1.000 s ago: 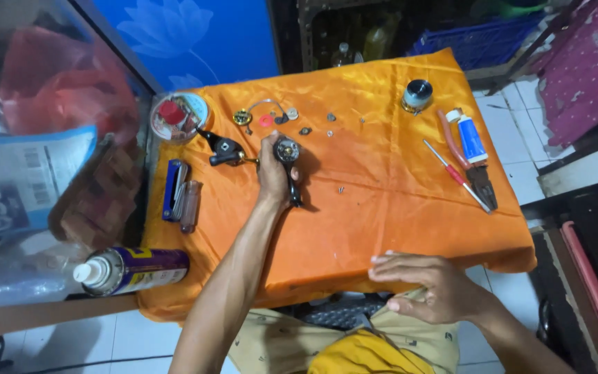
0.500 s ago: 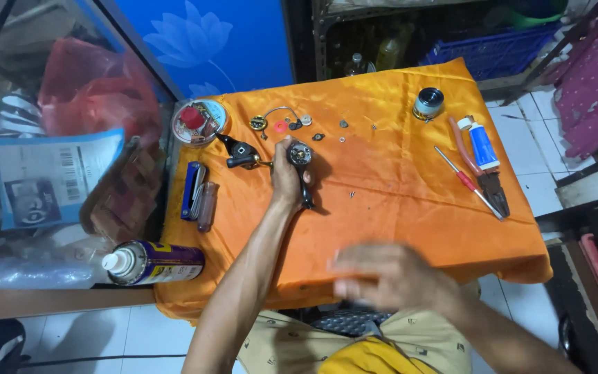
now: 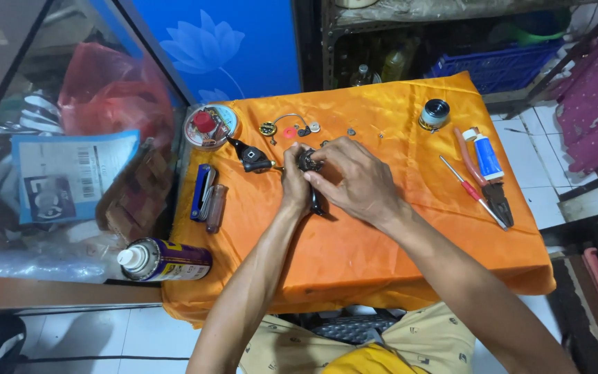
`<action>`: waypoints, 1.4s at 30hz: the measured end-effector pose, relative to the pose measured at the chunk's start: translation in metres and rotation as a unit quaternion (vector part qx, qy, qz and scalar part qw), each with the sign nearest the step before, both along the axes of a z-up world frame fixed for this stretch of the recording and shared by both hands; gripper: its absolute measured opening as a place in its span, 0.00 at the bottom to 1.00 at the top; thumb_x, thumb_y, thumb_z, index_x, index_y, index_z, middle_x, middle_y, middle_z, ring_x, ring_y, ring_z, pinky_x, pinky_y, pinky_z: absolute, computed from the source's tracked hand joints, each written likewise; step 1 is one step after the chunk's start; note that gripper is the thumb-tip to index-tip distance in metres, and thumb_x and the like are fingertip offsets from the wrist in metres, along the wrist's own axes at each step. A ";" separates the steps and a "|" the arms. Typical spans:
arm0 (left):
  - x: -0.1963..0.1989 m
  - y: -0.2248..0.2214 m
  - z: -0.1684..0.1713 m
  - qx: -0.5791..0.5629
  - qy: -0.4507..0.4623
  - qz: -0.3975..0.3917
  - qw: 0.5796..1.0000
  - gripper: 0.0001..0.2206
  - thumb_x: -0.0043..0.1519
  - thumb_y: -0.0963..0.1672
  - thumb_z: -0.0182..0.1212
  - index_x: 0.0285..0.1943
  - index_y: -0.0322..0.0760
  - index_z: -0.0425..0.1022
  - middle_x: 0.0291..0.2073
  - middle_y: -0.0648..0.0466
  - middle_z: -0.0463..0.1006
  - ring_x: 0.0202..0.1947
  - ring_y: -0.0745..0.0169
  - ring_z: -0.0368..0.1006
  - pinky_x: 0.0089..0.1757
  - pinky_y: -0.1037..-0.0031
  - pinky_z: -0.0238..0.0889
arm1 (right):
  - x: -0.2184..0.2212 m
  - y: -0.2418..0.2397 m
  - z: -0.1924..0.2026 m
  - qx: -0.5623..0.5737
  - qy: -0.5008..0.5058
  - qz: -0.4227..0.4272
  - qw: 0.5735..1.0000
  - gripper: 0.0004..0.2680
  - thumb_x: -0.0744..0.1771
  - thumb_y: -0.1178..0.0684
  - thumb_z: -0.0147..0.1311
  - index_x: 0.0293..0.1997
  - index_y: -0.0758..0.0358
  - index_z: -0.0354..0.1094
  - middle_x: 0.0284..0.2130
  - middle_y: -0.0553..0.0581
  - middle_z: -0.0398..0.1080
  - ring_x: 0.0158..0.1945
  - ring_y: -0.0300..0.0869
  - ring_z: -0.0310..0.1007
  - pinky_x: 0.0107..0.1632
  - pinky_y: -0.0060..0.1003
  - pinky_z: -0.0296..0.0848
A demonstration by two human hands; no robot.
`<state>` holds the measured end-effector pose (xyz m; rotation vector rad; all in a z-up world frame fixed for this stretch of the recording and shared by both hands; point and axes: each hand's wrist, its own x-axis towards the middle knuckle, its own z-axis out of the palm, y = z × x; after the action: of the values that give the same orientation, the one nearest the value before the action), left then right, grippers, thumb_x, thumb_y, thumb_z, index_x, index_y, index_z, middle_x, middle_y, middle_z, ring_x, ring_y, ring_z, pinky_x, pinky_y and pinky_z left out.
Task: Assembling and lubricating the internal components of a fishing reel on a workspace
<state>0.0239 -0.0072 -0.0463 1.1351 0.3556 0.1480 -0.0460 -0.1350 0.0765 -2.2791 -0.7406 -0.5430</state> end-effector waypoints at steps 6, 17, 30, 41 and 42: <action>-0.011 -0.008 0.009 -0.019 -0.020 -0.005 1.000 0.16 0.63 0.53 0.52 0.34 0.41 0.75 0.13 0.47 0.71 0.09 0.62 0.67 0.15 0.78 0.62 | 0.001 0.005 0.000 -0.011 -0.075 -0.037 0.996 0.04 0.68 0.50 0.59 0.44 0.53 0.75 0.37 0.48 0.71 0.43 0.46 0.78 0.41 0.38 0.78; 0.014 0.000 -0.026 -0.014 -0.021 0.007 1.000 0.15 0.64 0.52 0.53 0.35 0.39 0.76 0.15 0.46 0.72 0.08 0.63 0.66 0.14 0.77 0.58 | 0.002 0.000 -0.004 -0.099 -0.161 -0.078 0.979 0.03 0.69 0.49 0.52 0.40 0.51 0.71 0.36 0.46 0.68 0.41 0.41 0.76 0.39 0.34 0.77; -0.010 0.010 0.016 -0.165 -0.049 -0.082 0.982 0.21 0.65 0.59 0.47 0.35 0.43 0.70 0.22 0.43 0.75 0.06 0.65 0.60 0.12 0.77 0.53 | -0.021 -0.072 -0.051 -0.047 0.142 -0.024 0.988 0.05 0.64 0.53 0.59 0.40 0.58 0.75 0.36 0.62 0.75 0.43 0.59 0.77 0.44 0.51 0.76; -0.006 0.010 0.004 -0.144 -0.084 -0.118 0.979 0.25 0.66 0.59 0.44 0.35 0.39 0.71 0.23 0.41 0.75 0.06 0.65 0.62 0.12 0.77 0.54 | -0.014 -0.062 -0.018 0.001 0.068 -0.032 0.997 0.09 0.65 0.51 0.61 0.48 0.55 0.77 0.38 0.56 0.76 0.38 0.50 0.77 0.39 0.43 0.76; -0.006 0.010 0.003 -0.137 -0.089 -0.122 0.979 0.25 0.66 0.59 0.44 0.35 0.39 0.71 0.23 0.41 0.75 0.06 0.65 0.63 0.11 0.79 0.54 | -0.012 -0.057 -0.014 0.000 0.053 -0.017 0.998 0.10 0.65 0.48 0.62 0.51 0.52 0.77 0.40 0.52 0.76 0.41 0.47 0.78 0.41 0.39 0.76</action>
<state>0.0181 0.0029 -0.0435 0.8762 0.0715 -0.0172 -0.0579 -0.1917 0.0630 -2.3047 -0.6525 -0.4341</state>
